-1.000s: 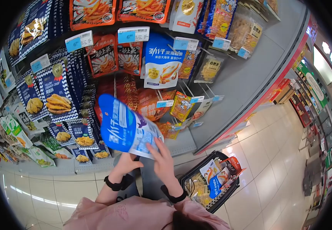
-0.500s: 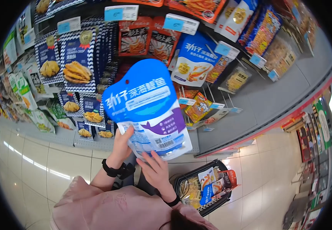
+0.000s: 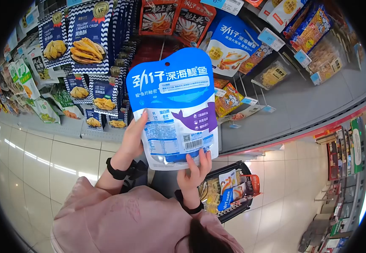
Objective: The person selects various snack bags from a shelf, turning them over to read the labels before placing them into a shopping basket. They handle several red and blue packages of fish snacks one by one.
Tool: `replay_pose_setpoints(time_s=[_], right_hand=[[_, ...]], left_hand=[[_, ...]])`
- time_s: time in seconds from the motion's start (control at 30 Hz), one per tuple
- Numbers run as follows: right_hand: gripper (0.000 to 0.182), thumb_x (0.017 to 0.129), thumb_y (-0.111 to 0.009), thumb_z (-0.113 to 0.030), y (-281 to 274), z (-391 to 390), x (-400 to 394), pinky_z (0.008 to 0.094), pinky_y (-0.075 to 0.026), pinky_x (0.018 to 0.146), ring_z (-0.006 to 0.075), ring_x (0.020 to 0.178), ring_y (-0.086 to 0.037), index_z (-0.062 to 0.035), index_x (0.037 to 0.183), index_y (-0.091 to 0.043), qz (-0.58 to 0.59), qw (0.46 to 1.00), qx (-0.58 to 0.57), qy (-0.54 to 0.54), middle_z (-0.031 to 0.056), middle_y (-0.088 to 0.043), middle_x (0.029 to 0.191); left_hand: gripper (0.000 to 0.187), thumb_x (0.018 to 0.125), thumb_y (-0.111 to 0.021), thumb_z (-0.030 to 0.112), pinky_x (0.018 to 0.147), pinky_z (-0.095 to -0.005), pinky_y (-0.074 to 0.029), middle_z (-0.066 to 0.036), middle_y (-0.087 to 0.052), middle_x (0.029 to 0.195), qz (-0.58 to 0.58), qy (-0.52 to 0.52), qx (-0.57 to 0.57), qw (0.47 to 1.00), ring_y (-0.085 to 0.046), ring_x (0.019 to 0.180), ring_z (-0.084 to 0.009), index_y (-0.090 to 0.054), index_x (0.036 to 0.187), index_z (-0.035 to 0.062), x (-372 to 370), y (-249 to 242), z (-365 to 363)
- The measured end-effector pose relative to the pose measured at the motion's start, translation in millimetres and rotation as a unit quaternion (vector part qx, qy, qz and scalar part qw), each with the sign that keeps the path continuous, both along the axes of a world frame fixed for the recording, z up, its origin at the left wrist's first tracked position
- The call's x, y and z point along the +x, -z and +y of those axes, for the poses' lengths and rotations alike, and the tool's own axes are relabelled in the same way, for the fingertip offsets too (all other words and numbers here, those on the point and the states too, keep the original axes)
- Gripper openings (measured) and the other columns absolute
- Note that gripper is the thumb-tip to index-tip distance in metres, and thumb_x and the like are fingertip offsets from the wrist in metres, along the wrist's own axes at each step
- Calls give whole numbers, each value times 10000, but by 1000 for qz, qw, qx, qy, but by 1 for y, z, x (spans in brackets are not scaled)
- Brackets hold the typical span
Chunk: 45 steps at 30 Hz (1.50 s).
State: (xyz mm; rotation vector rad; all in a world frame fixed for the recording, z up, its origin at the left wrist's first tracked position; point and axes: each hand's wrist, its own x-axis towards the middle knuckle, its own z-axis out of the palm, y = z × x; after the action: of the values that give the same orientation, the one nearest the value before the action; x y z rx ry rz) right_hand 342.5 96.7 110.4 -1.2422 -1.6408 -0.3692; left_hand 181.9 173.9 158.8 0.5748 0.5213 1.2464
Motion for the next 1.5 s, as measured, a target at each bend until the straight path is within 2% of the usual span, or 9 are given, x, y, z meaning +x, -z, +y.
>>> replay_pose_setpoints(time_s=[0.17, 0.27, 0.33, 0.5, 0.57, 1.0, 1.1, 1.17, 1.5], right_hand=[[368, 646, -570, 13, -3, -4, -1, 470, -255, 937, 385, 1146, -318, -71, 996, -490, 12, 999, -29, -17, 176, -406, 1191], [362, 639, -601, -22, 0, -3, 0, 433, -271, 931, 356, 1118, -351, -78, 975, -477, 16, 1000, -12, -6, 177, -440, 1148], [404, 648, -620, -48, 8, 6, -5, 444, -249, 951, 340, 1118, -348, -82, 967, -374, 151, 979, 121, -64, 182, -420, 1143], [435, 644, -636, -61, 9, 2, 1, 453, -235, 965, 331, 1113, -351, -93, 941, -321, 175, 977, 105, -69, 179, -409, 1134], [429, 646, -637, -70, 10, 1, 1, 450, -242, 963, 328, 1104, -360, -95, 935, -321, 188, 974, 111, -66, 175, -417, 1125], [483, 653, -661, -121, 5, -2, 2, 451, -281, 932, 331, 1082, -380, -107, 1016, -344, 134, 976, 162, -50, 164, -432, 1107], [433, 656, -657, -119, 0, -8, 3, 435, -286, 929, 325, 1096, -365, -121, 997, -389, 89, 985, 142, -43, 145, -437, 1111], [384, 652, -654, -106, -1, -13, 3, 418, -291, 922, 318, 1110, -349, -134, 965, -433, 46, 994, 100, -27, 120, -445, 1112], [359, 652, -641, -83, -3, -14, 1, 406, -303, 903, 314, 1096, -357, -130, 953, -452, 17, 996, 79, -29, 113, -451, 1117]], left_hand=[[484, 878, -336, 410, 826, -332, -401, -96, -486, 1101, 23, 25, 11, 999, -486, 998, -194, -364, 1172, 27, 0, -2, -2], [517, 878, -307, 432, 841, -339, -394, -106, -472, 1120, 29, 42, 3, 999, -471, 1025, -201, -338, 1194, 25, 0, 1, 0], [506, 880, -311, 421, 843, -342, -394, -105, -473, 1118, 14, 41, -14, 999, -471, 1027, -201, -337, 1196, 27, 0, 0, 1], [524, 877, -308, 437, 874, -324, -361, -94, -452, 1149, 20, 39, -32, 999, -446, 1050, -186, -334, 1210, 33, 1, -1, 2], [489, 882, -314, 411, 822, -330, -417, -96, -475, 1117, 0, 30, -45, 999, -487, 1007, -192, -336, 1200, 40, 2, 0, 3], [514, 871, -322, 441, 840, -325, -398, -95, -479, 1113, 18, 64, -41, 997, -478, 1019, -188, -358, 1187, 37, -2, 2, 7], [513, 870, -320, 444, 835, -324, -403, -95, -483, 1107, 21, 59, -30, 998, -480, 1017, -184, -366, 1179, 37, -2, -1, 6], [463, 879, -321, 418, 771, -281, -437, -75, -522, 1062, 11, 45, -41, 998, -519, 949, -157, -401, 1155, 55, -2, -2, 6], [500, 880, -304, 427, 828, -306, -407, -97, -491, 1103, 20, 41, -4, 999, -497, 992, -177, -381, 1165, 24, -7, 0, 6]])
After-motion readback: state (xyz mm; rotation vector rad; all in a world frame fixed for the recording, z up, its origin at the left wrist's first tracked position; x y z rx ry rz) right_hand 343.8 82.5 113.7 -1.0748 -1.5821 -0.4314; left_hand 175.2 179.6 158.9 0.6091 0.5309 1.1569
